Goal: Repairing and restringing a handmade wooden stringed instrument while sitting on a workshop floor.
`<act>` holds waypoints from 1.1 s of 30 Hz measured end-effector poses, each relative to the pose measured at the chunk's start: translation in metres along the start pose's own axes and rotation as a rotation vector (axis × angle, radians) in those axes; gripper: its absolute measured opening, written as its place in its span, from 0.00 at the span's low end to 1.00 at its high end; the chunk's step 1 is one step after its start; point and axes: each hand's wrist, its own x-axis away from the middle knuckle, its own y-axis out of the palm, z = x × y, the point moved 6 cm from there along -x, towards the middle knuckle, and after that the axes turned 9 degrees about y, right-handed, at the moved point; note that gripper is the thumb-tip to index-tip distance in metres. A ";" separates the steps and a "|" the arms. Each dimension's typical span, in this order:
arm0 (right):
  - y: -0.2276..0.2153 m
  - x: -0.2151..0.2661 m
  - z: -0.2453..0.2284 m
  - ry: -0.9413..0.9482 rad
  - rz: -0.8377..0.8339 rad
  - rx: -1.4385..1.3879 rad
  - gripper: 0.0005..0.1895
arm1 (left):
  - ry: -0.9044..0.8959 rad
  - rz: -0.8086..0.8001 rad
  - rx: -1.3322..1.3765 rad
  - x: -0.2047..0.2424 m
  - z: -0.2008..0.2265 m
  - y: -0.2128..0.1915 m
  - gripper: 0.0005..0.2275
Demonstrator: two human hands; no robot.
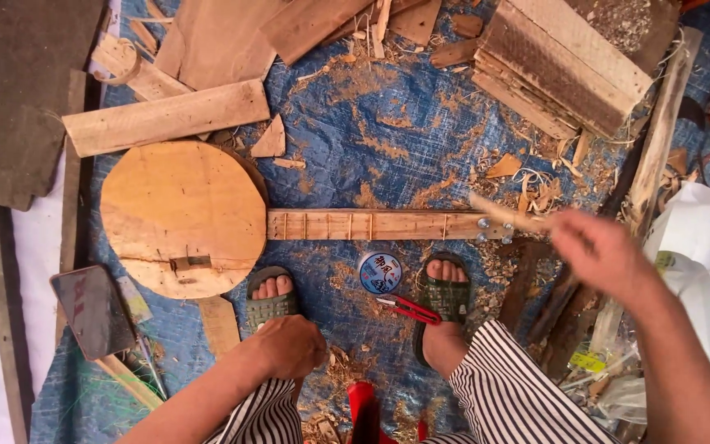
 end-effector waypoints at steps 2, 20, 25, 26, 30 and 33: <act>-0.013 -0.017 -0.062 0.013 0.128 0.116 0.22 | 0.012 0.009 0.003 -0.004 0.006 -0.003 0.11; 0.204 -0.023 -0.163 -0.221 -0.578 -0.107 0.12 | 0.001 0.949 1.283 -0.023 -0.075 -0.016 0.12; 0.204 -0.050 -0.181 -0.189 -0.610 0.229 0.13 | 0.042 1.177 1.323 -0.009 -0.105 -0.031 0.06; 0.204 -0.054 -0.193 -0.152 -0.618 0.345 0.19 | 0.023 1.179 1.127 -0.008 -0.106 -0.034 0.06; 0.255 -0.058 -0.237 -0.203 -0.729 -0.014 0.31 | -0.037 1.144 0.764 -0.010 -0.097 -0.038 0.03; 0.333 -0.051 -0.211 -0.188 -0.618 -0.499 0.27 | -0.091 1.221 0.820 -0.012 -0.116 -0.033 0.05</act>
